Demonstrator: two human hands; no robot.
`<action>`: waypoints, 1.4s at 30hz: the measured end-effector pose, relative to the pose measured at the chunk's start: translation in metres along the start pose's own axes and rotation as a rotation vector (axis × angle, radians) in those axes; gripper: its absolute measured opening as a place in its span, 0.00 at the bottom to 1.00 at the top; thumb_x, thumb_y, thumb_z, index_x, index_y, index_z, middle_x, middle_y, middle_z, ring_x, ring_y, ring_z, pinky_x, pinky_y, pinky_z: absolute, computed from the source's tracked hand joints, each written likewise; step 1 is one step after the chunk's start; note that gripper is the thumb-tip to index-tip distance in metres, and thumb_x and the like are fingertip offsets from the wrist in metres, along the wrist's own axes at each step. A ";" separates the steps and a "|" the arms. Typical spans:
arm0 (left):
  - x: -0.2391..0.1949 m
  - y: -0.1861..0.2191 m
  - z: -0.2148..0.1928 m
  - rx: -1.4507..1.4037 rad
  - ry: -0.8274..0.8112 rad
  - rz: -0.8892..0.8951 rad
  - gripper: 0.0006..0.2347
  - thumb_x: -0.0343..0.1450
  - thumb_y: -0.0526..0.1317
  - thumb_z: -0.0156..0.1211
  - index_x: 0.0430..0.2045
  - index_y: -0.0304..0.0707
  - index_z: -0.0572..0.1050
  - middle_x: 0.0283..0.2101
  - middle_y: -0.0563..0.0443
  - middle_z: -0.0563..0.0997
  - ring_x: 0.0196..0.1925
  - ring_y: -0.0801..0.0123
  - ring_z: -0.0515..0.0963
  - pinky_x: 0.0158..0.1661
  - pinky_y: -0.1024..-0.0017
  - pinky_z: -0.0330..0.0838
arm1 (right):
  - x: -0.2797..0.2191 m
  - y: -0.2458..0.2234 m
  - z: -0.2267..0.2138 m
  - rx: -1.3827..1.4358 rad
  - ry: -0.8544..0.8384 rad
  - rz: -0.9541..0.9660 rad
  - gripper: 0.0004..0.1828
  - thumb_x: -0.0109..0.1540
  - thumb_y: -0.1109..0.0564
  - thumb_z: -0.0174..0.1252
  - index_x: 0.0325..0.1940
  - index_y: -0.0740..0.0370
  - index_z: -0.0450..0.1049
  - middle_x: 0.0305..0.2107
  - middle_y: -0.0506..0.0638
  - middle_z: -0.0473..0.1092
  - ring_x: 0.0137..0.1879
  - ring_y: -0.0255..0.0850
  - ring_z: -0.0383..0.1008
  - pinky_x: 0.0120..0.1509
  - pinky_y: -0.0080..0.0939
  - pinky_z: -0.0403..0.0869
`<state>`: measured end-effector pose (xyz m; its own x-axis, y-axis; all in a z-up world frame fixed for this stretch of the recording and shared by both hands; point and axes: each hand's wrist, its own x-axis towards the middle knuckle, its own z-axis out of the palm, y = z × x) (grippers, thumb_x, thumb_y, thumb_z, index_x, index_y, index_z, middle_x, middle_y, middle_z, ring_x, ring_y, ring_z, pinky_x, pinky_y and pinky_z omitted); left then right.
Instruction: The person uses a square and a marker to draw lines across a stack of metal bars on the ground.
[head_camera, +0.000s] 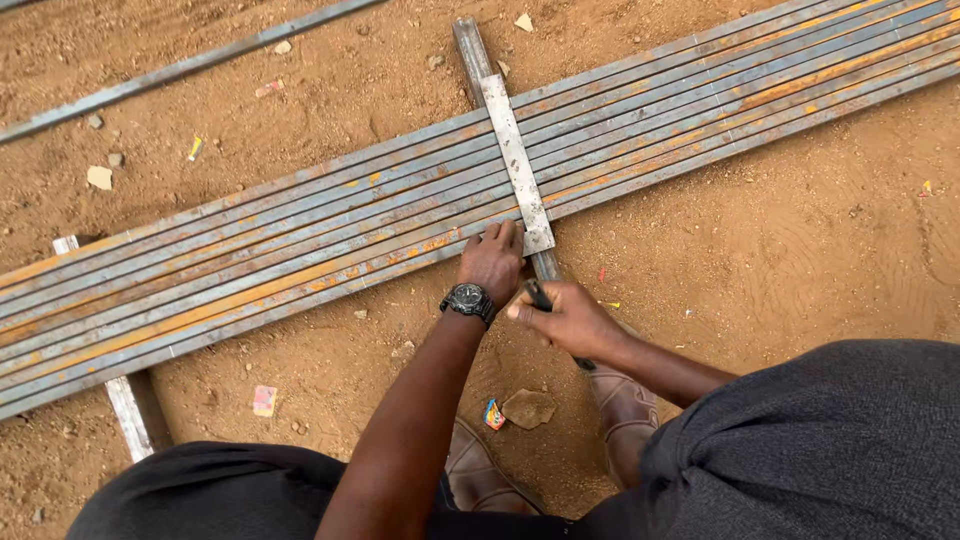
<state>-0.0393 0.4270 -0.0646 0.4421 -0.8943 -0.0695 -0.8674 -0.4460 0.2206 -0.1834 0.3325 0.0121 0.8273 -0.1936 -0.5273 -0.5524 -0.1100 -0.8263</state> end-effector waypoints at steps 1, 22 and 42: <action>0.002 0.002 -0.002 0.002 0.016 -0.011 0.25 0.67 0.43 0.61 0.59 0.30 0.68 0.52 0.45 0.72 0.56 0.59 0.72 0.49 0.56 0.74 | 0.012 0.004 -0.007 0.018 0.041 -0.041 0.12 0.63 0.51 0.64 0.43 0.63 0.78 0.21 0.43 0.72 0.22 0.29 0.70 0.25 0.33 0.70; 0.014 0.008 -0.003 0.159 -0.144 -0.042 0.22 0.72 0.33 0.51 0.63 0.29 0.66 0.53 0.44 0.73 0.54 0.61 0.75 0.47 0.59 0.78 | 0.087 0.074 -0.035 0.470 0.396 0.016 0.22 0.61 0.59 0.66 0.60 0.62 0.76 0.31 0.46 0.77 0.26 0.27 0.70 0.23 0.26 0.68; 0.017 0.008 -0.006 0.194 -0.130 0.008 0.23 0.69 0.36 0.55 0.61 0.27 0.68 0.49 0.47 0.74 0.52 0.64 0.74 0.47 0.62 0.77 | 0.091 0.066 -0.035 0.536 0.408 0.037 0.21 0.61 0.59 0.66 0.58 0.66 0.77 0.29 0.48 0.76 0.27 0.28 0.70 0.25 0.27 0.69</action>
<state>-0.0371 0.4088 -0.0582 0.4129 -0.8894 -0.1962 -0.9040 -0.4265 0.0312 -0.1478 0.2736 -0.0838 0.6460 -0.5525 -0.5267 -0.3651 0.3823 -0.8489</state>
